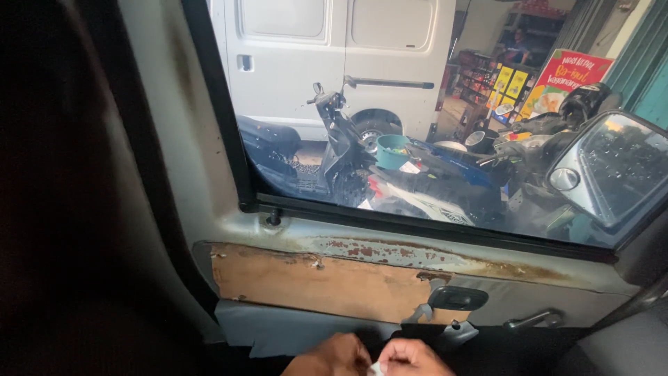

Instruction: Cleaning the inner car door frame and applying an adhesive strip.

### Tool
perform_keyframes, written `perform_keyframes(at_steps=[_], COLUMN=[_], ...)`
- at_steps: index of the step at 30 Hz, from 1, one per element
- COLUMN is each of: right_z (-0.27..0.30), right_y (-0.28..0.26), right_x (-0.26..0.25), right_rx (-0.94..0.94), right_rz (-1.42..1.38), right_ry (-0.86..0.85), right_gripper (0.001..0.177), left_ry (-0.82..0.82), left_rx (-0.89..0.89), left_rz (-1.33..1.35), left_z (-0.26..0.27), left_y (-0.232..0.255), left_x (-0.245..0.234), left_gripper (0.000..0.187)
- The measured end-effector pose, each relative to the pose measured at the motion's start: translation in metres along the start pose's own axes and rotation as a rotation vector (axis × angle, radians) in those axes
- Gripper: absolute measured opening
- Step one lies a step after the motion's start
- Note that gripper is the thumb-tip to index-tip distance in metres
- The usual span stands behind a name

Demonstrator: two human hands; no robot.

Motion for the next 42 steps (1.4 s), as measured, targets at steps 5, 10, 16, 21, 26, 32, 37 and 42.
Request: perform_keyframes(at_steps=[5,10,16,21,26,32,37,42], right_z=[-0.011,-0.017,-0.016,-0.020,-0.026,-0.032,-0.034,-0.037], right_y=[-0.061,-0.070,-0.071,-0.075,-0.107,-0.095,-0.117,-0.103], right_x=[0.005,-0.019,-0.018,-0.020,-0.005,-0.006,0.007,0.004], right_rx=[0.096,0.067,0.106,0.084,-0.078,-0.179,-0.243,-0.275], right_rz=[-0.109,0.012,0.048,0.161,0.117,0.015,-0.037,0.015], right_ry=[0.183,0.377,0.315,0.348,0.413,0.591,0.565,0.526], right_gripper=[0.018,0.030,0.021,0.017,0.014,0.018,0.030,0.027], left_ry=[0.177,0.280,0.234,0.170,0.108,0.039,0.051,0.054], left_rx=[0.079,0.253,0.340,0.347,0.267,0.343,0.305,0.310], left_rz=[0.050,0.256,0.289,0.366,0.459,0.813,0.844,0.832], left_z=[-0.044,-0.029,-0.003,-0.018,-0.011,-0.006,0.014,0.002], left_y=[0.009,0.022,0.031,0.033,0.042,0.048,0.052,0.044], left_x=[-0.018,-0.044,-0.053,-0.049,-0.052,-0.062,-0.067,-0.063], left_gripper=[0.024,0.014,0.012,0.009,0.015,0.012,0.019,0.024])
Point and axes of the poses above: each hand's wrist, its own z-axis away from the middle knuckle, its own x-axis out of the palm, y = z × x, the point moved 4 cm from there along -z, towards the middle knuckle, and after that the axes turned 15 degrees about -x, right-handed, at the moved point
